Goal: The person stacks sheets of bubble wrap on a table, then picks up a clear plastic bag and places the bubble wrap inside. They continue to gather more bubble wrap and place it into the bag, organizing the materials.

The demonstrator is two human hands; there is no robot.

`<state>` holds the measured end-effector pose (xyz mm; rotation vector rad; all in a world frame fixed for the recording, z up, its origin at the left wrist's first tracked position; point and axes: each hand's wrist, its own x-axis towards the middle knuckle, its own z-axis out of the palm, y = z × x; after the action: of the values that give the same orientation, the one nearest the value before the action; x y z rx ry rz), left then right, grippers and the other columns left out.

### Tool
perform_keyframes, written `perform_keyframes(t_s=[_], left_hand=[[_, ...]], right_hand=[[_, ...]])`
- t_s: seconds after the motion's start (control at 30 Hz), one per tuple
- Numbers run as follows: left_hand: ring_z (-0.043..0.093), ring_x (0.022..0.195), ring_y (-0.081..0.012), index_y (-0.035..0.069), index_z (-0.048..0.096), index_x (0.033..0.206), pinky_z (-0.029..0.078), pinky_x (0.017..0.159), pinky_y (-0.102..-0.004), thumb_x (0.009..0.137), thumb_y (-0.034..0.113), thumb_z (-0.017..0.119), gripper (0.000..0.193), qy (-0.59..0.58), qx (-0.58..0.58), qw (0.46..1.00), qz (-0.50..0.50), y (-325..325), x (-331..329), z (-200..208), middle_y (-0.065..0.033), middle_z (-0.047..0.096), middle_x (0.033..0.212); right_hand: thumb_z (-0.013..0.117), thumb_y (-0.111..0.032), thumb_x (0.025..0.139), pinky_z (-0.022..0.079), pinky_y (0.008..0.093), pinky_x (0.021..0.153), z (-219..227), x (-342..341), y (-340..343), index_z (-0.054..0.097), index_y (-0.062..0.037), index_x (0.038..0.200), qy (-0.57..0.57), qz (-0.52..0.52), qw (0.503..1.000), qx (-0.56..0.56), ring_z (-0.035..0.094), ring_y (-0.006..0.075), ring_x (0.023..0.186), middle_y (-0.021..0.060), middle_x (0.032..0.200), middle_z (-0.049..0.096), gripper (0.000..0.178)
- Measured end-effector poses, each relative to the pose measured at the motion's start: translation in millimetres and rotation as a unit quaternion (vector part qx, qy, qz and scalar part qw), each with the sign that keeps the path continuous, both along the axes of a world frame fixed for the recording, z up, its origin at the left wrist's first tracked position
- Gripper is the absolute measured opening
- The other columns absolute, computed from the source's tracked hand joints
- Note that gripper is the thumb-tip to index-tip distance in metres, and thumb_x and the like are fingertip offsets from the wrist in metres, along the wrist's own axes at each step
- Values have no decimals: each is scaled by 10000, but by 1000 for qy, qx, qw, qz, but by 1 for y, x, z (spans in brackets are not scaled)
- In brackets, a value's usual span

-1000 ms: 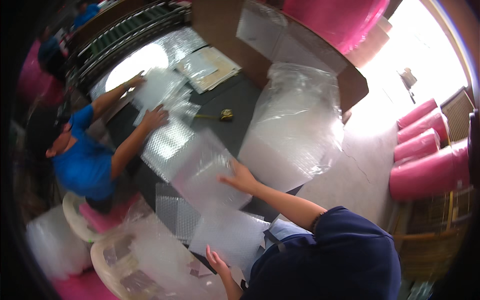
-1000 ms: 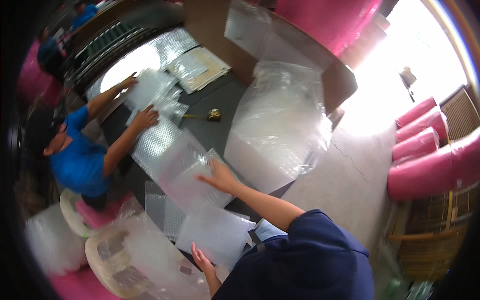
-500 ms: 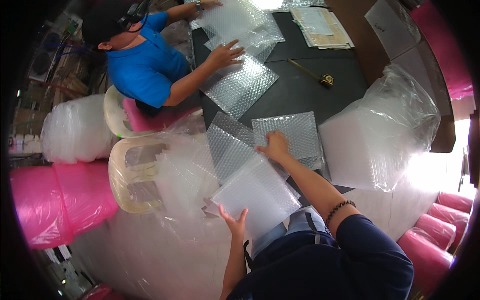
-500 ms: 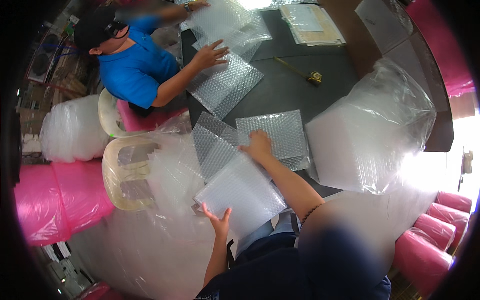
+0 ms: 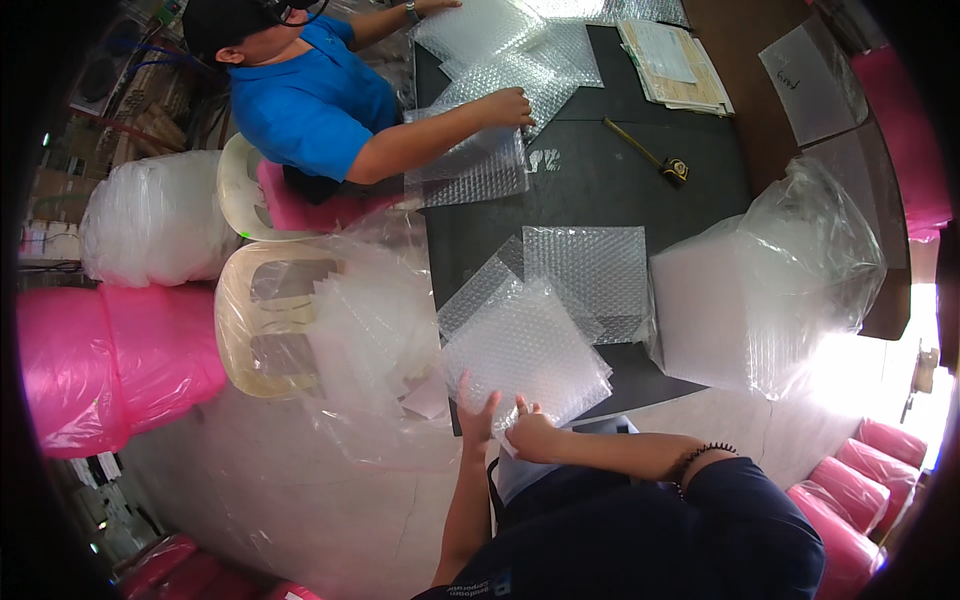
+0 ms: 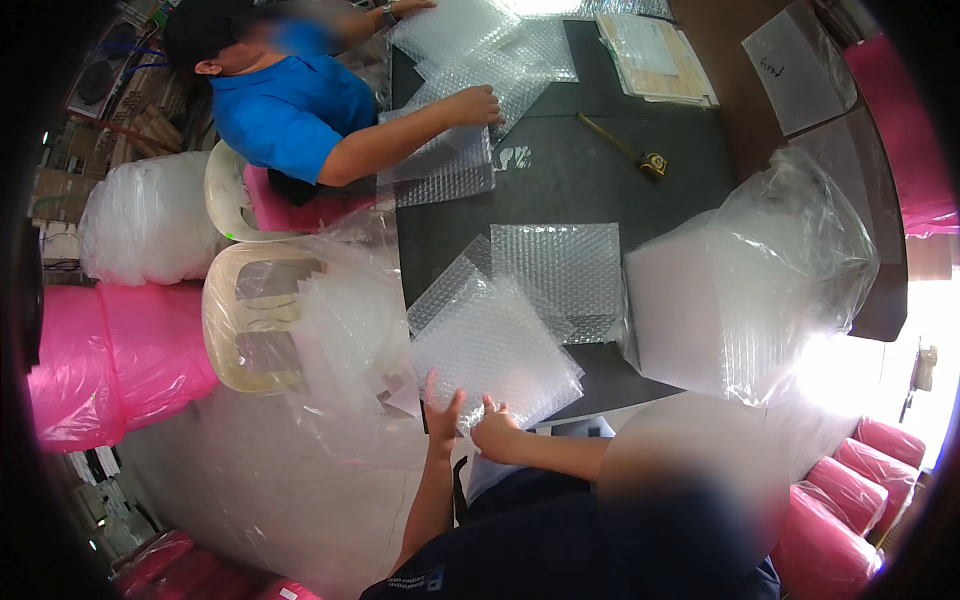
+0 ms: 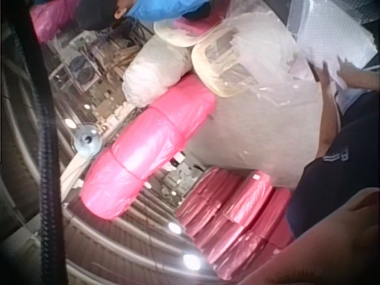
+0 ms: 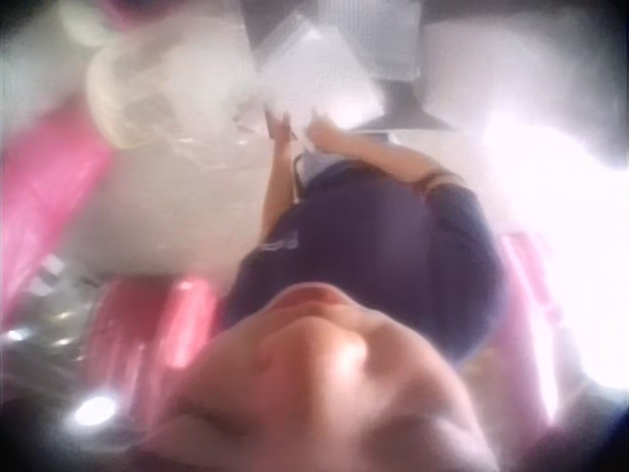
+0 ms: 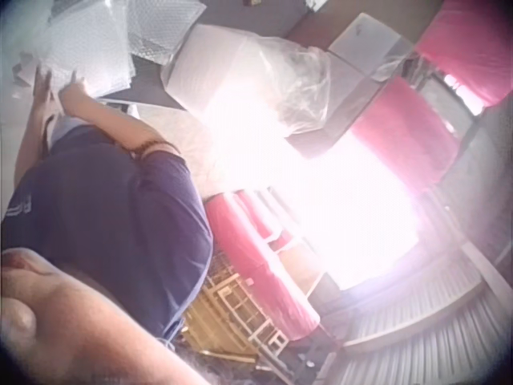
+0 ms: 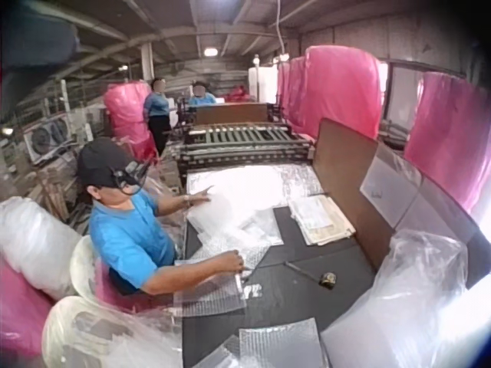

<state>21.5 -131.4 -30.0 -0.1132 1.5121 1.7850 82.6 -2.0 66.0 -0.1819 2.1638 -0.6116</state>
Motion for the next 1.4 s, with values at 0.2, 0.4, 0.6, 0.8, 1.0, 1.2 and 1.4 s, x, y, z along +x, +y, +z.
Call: perform_keyframes(t_s=[0.2,0.4,0.6,0.8,1.0,1.2,1.4], left_hand=[[332,1213,-297,38,199,1350,325,977,-416,656,196,794,928,234,-132,958,98,10,7,35,-196,341,1276],[400,1176,-277,45,493,1209,308,993,-391,669,174,781,626,277,-201,934,-99,-18,6,4,-149,470,1231],[398,1188,-252,65,468,1242,284,1014,-394,773,424,606,606,120,-38,990,-63,0,-10,15,-127,451,1270],[254,1297,-265,97,223,1399,223,1056,-403,704,774,413,989,-63,142,984,-92,12,-22,-1,-73,232,1437],[351,1157,-245,45,291,1304,302,992,-372,618,86,799,854,180,-180,966,49,30,-4,-10,-145,369,1238],[436,1077,-310,119,449,1245,341,949,-403,667,225,768,668,309,-253,910,-106,34,-14,14,-193,434,1168],[457,1028,-285,140,508,1218,359,923,-386,758,336,672,526,258,-206,932,-149,21,-27,2,-187,461,1112]], right_hand=[[608,-168,777,455,415,683,-63,-73,147,579,-30,945,406,-645,623,176,578,274,749,164,790,583,220],[507,-73,774,457,400,684,-69,-44,212,576,-23,822,317,-688,631,-167,609,285,753,157,778,601,98],[447,-305,912,406,350,758,14,55,257,518,-19,988,359,-734,575,-34,537,217,853,76,905,576,304],[299,-282,933,299,467,1004,-45,-2,110,373,-121,1338,-22,-428,900,73,461,348,1147,113,1316,447,442],[622,-329,783,341,438,977,-39,-54,183,395,-34,1276,177,-496,831,181,426,322,1169,186,1304,413,618],[760,-244,629,299,448,996,-58,-63,258,316,-97,1352,239,-301,885,263,429,269,1167,125,1257,458,861],[656,-73,688,448,397,803,54,-27,253,610,-46,834,587,-436,682,-1,565,252,917,93,1019,587,156]])
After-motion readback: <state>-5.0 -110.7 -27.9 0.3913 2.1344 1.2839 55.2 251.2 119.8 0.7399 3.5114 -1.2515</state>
